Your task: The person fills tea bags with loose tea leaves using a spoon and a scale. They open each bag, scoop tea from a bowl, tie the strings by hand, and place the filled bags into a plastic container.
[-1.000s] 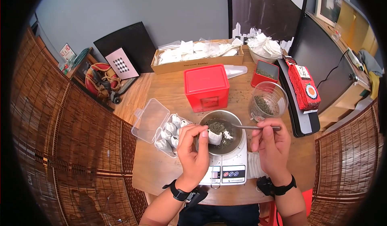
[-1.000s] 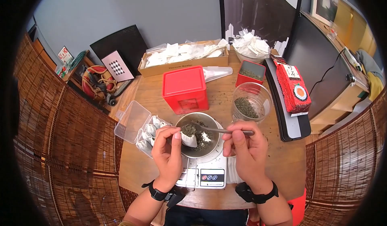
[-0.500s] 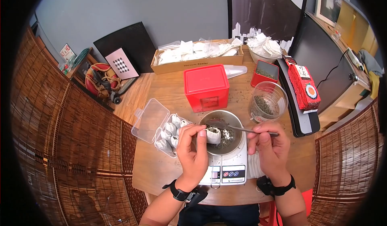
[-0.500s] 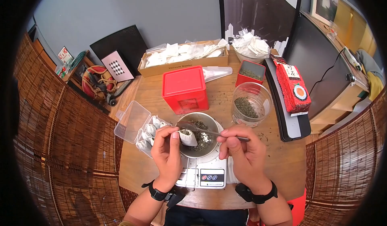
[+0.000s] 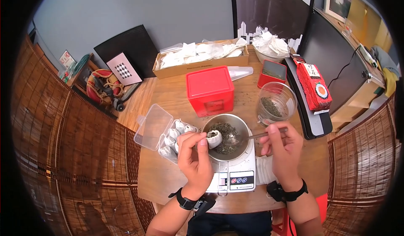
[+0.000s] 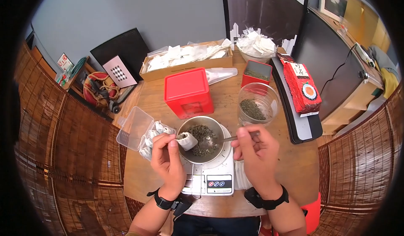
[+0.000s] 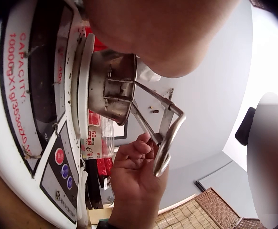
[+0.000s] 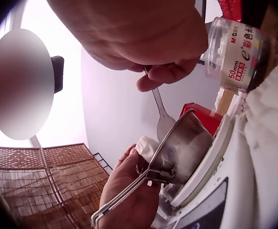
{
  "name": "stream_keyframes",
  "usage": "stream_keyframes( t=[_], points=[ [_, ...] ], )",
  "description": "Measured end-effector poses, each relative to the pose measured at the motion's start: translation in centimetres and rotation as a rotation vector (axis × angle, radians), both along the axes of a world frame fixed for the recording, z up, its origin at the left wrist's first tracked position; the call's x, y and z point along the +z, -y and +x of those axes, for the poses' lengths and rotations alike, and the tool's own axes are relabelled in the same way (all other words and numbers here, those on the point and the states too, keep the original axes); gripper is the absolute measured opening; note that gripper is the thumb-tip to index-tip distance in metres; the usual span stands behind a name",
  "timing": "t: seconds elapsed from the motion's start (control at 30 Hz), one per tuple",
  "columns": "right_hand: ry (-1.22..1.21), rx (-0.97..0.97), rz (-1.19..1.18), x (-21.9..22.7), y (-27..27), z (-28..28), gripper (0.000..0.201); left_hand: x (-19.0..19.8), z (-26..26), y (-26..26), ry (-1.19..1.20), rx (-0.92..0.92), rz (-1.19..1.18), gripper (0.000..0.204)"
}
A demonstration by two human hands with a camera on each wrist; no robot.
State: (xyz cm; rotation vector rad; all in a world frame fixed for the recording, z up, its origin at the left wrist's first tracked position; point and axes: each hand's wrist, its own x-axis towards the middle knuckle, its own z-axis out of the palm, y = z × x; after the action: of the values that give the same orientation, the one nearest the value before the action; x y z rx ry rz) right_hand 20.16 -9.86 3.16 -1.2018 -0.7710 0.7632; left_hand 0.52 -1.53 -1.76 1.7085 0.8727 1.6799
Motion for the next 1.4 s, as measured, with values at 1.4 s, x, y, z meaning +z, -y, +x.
stream_keyframes(
  t=[1.4],
  points=[
    [-0.392,-0.027,0.213,-1.3,-0.9,0.0,0.025,1.1,0.3,0.2,-0.207,-0.016,-0.035,0.013]
  ],
)
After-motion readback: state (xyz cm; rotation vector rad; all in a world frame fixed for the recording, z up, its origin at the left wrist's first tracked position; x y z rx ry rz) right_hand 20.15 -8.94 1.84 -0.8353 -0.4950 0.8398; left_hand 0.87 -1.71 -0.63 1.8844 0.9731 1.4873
